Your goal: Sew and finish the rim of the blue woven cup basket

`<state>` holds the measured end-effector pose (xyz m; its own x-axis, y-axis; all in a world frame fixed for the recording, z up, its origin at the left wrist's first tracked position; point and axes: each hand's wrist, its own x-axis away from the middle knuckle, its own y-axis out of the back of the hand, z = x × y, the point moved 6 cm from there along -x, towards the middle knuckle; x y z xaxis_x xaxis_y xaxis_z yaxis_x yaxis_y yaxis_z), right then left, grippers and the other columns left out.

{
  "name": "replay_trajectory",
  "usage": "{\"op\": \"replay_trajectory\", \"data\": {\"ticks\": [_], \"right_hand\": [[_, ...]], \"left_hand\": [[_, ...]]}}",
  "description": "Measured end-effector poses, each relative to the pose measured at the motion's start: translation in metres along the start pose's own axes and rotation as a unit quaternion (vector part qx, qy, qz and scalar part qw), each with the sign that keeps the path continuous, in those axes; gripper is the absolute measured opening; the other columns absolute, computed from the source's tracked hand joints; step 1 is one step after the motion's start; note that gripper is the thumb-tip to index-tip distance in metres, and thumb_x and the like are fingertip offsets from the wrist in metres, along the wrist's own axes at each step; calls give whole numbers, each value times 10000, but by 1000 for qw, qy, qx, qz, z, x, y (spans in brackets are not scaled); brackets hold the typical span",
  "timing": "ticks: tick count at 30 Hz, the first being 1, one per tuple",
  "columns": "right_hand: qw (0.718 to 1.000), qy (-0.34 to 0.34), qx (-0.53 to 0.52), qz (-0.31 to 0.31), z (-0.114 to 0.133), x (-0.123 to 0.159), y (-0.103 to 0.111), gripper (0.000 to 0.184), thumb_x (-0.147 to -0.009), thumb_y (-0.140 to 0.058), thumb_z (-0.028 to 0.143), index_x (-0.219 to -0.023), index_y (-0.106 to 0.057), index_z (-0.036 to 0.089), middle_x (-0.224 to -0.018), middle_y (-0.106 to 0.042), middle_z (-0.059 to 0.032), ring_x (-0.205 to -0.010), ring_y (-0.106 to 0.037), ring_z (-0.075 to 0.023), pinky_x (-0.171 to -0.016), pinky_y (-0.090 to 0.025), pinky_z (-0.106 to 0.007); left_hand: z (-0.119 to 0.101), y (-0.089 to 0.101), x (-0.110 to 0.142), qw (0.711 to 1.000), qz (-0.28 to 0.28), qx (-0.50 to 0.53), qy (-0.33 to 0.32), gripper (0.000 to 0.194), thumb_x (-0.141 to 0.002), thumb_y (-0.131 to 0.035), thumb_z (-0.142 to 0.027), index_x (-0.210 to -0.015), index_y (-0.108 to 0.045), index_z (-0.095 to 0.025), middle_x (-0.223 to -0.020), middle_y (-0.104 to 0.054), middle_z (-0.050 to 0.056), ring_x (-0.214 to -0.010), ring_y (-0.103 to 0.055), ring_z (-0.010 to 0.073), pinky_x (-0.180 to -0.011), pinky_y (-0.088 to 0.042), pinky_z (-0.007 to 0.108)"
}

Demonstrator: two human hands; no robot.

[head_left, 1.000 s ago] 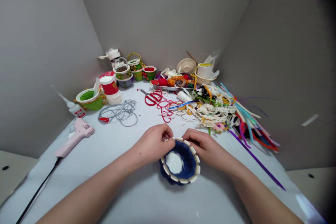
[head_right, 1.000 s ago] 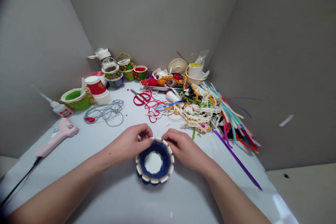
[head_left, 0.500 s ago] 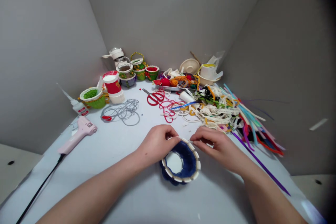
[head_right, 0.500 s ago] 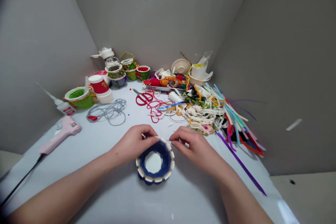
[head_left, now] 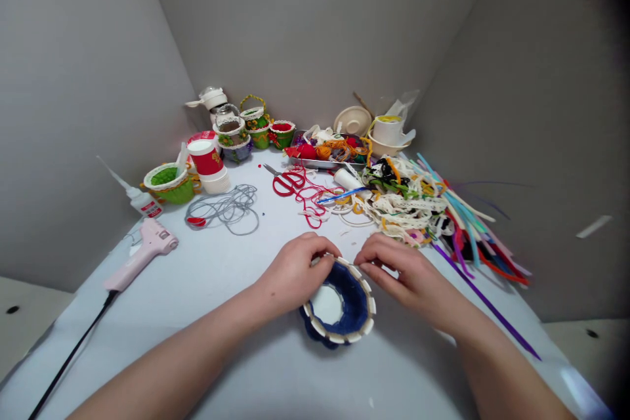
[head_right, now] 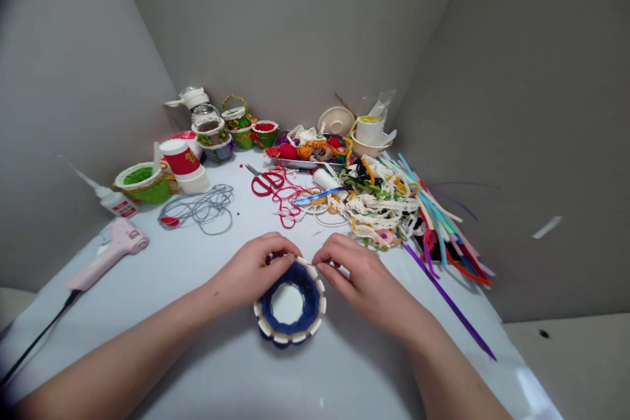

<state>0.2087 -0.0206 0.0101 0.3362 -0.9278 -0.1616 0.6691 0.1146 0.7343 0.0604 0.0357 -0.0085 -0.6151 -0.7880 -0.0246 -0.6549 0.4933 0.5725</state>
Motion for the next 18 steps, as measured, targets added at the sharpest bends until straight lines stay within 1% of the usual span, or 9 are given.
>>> {"op": "replay_trajectory", "data": {"ticks": [4,9,12,18], "right_hand": [[1000,14,10,-8,5,0,-2,130,-924,-460,210,-898,-587,199,-879,-568,-45,-820,-527,-148,-721,-418,-275],[996,64,46,-35,15,0,-3,113,-897,-494,175,-940,-596,198,-878,-568,-55,-822,-526,-160,-708,-411,-287],[995,81,61,-27,18,2,-3,110,-889,-507,175,-940,-602,197,-878,-573,-59,-822,-531,-164,-702,-413,-288],[998,49,47,13,12,6,5,127,-906,-487,208,-924,-613,199,-869,-590,-60,-808,-541,-162,-697,-425,-282]], "left_hand": [[0,0,2,1000,-17,-4,11,198,-793,-479,-196,-845,-668,-219,-882,-641,5,-863,-567,148,-791,-423,261],[0,-1,3,1000,-21,-18,11,191,-788,-480,-192,-840,-661,-223,-856,-633,2,-836,-562,145,-770,-421,263],[1,-1,3,999,-25,-21,7,194,-788,-478,-188,-845,-660,-223,-853,-632,1,-831,-561,142,-766,-421,261],[4,1,1,999,-33,-23,13,187,-789,-480,-196,-841,-658,-225,-848,-641,-4,-818,-565,139,-743,-424,250]]}}
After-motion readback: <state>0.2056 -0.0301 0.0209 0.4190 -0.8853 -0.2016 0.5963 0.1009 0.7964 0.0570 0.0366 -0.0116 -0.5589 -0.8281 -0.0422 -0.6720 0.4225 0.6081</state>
